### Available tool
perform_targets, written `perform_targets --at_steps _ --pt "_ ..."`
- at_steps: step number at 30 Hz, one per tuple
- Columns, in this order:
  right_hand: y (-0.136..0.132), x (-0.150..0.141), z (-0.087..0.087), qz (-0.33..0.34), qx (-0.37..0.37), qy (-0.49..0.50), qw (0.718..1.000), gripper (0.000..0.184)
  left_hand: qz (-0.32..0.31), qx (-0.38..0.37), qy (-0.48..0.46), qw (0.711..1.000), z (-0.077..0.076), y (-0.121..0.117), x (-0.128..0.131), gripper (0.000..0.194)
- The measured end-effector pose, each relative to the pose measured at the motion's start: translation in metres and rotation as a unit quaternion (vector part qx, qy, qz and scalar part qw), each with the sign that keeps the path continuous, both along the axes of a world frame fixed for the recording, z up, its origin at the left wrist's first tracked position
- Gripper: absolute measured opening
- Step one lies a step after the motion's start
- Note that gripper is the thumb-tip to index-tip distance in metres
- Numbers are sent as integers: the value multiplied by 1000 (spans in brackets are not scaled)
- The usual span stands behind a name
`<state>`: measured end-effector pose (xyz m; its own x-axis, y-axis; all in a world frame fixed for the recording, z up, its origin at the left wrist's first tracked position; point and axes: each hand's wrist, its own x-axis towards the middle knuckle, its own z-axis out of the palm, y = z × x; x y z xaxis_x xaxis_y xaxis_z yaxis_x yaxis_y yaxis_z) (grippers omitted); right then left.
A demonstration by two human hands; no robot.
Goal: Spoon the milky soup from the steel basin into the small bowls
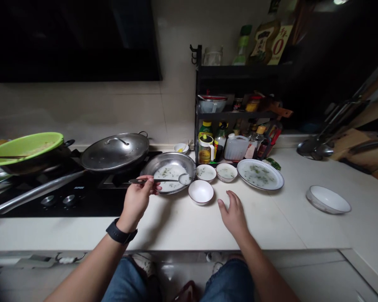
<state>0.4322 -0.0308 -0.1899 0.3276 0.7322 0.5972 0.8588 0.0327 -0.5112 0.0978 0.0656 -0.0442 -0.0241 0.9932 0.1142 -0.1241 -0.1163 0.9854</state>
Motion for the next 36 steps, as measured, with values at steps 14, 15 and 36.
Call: perform_targets --at_steps 14,15,36 --pt "-1 -6 -3 -2 14 -40 999 53 -48 100 135 985 -14 -45 48 32" --pt "-1 -6 -3 -2 15 -41 999 53 -53 121 161 978 -17 -48 50 29" --pt "-1 -5 -3 -7 9 -32 999 53 103 178 256 944 -30 -16 7 32"
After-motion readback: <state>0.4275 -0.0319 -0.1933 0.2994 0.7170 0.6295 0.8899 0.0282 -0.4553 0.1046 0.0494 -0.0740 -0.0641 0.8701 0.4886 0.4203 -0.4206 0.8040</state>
